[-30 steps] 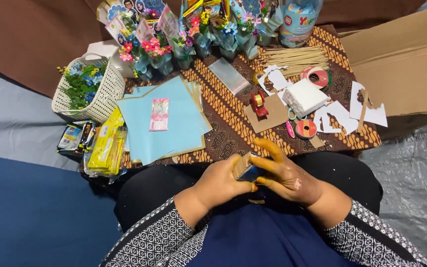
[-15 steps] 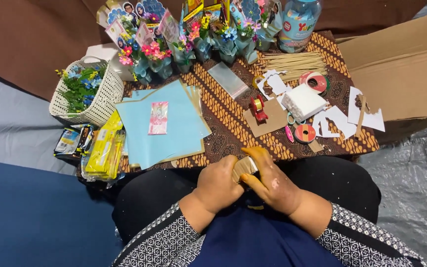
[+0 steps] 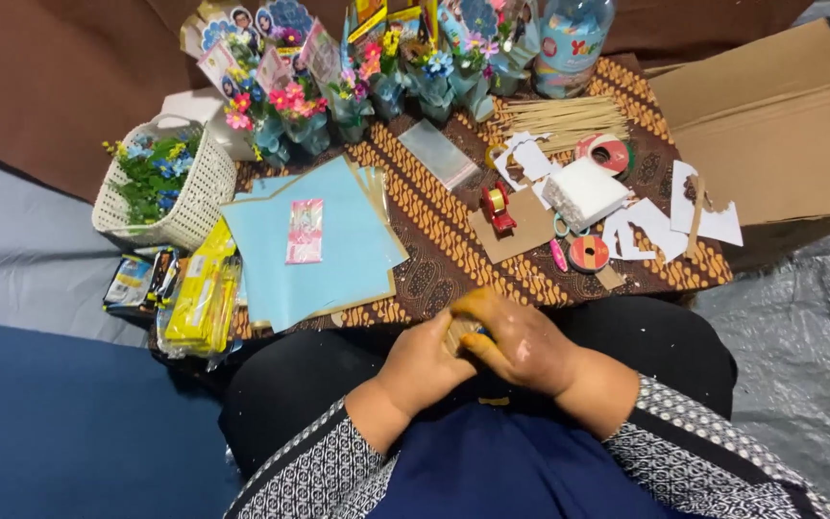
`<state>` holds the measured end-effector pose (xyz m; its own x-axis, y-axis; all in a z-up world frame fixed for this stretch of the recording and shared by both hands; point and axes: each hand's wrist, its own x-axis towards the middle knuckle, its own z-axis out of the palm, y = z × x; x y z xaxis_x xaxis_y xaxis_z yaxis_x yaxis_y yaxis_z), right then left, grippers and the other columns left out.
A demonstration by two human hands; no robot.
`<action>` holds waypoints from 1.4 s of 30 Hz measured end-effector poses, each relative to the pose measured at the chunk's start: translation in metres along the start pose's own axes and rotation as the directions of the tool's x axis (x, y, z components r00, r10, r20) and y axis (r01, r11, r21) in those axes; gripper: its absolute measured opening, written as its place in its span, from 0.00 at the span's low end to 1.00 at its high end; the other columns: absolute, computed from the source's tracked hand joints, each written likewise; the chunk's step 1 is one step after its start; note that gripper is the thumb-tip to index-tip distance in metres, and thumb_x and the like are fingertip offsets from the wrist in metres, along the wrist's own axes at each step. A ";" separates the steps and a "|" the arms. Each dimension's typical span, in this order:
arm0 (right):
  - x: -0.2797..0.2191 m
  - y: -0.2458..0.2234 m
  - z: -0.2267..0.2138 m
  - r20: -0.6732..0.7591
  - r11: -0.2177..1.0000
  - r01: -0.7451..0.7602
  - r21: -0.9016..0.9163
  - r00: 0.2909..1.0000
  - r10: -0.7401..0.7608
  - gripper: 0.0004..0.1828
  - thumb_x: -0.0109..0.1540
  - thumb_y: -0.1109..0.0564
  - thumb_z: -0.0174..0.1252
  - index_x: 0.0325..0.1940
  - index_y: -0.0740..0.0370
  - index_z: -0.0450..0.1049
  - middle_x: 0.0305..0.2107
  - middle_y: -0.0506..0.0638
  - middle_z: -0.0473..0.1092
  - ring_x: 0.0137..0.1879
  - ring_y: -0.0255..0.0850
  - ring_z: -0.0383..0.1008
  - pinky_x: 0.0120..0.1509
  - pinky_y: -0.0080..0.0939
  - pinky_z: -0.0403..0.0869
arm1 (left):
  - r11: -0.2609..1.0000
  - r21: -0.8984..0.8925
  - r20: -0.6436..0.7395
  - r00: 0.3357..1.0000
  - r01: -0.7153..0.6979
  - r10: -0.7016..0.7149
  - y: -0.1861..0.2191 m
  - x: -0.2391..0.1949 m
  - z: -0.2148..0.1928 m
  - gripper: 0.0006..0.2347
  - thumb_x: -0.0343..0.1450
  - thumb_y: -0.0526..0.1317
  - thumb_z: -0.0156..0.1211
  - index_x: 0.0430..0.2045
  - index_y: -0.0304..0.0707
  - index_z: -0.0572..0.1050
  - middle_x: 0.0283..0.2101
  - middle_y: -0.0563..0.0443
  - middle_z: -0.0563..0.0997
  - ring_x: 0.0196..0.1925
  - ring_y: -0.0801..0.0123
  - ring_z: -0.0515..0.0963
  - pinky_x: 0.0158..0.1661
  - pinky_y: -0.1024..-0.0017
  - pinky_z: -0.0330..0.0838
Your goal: Assembling a base for a floral arrangement by wrapping a foam block in cardboard and securing it with tape.
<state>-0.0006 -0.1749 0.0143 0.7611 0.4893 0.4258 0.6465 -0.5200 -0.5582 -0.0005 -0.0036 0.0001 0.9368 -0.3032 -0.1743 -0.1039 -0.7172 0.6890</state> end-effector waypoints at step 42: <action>0.002 -0.010 -0.027 0.352 0.947 -0.291 0.134 0.908 0.229 0.30 0.57 0.42 0.52 0.56 0.61 0.60 0.37 0.65 0.70 0.42 0.65 0.71 0.44 0.64 0.70 | 0.911 -0.391 0.189 0.980 0.132 -0.061 -0.001 -0.007 0.008 0.19 0.47 0.40 0.70 0.26 0.41 0.70 0.26 0.50 0.77 0.35 0.64 0.78 0.36 0.71 0.70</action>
<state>-0.0038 -0.1870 0.0398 0.8207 0.5713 0.0084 0.3843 -0.5409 -0.7482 -0.0100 -0.0056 -0.0049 0.8614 -0.3718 -0.3462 0.1598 -0.4485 0.8794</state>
